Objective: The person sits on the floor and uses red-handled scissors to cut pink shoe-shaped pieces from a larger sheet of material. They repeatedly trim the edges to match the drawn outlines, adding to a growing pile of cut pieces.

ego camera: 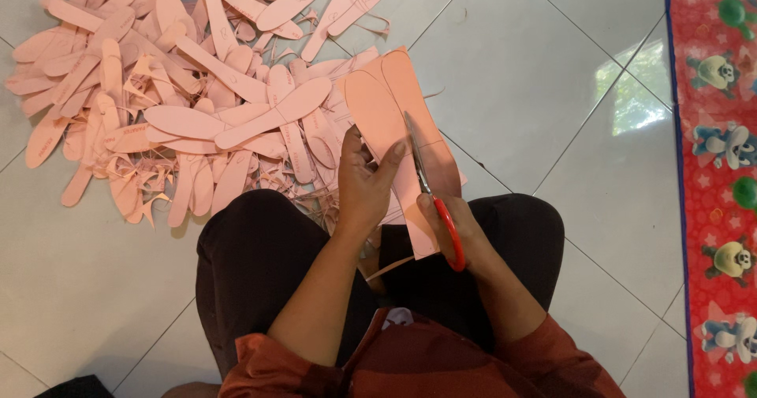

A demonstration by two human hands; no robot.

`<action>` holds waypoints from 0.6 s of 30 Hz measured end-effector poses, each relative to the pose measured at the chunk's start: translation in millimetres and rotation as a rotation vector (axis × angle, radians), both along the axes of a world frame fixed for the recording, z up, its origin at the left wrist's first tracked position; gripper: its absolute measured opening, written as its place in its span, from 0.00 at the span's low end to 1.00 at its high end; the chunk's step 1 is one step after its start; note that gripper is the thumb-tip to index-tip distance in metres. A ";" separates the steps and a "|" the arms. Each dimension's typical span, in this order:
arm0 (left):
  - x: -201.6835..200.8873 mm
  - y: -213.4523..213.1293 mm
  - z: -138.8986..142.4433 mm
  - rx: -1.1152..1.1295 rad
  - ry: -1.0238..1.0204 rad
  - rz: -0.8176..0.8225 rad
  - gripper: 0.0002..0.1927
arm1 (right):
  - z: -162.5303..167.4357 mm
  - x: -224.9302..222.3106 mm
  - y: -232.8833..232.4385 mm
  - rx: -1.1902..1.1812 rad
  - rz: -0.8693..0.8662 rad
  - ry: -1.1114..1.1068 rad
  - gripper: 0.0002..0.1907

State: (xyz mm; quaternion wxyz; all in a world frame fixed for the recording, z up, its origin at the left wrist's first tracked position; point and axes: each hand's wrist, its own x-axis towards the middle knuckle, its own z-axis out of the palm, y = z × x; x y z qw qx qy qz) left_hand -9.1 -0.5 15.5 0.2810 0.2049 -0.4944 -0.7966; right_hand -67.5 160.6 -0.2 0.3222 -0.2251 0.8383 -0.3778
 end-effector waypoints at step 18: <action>2.4 -5.9 -6.1 0.023 -0.044 -0.078 0.17 | 16.5 -8.9 1.5 -0.111 0.101 -0.013 0.27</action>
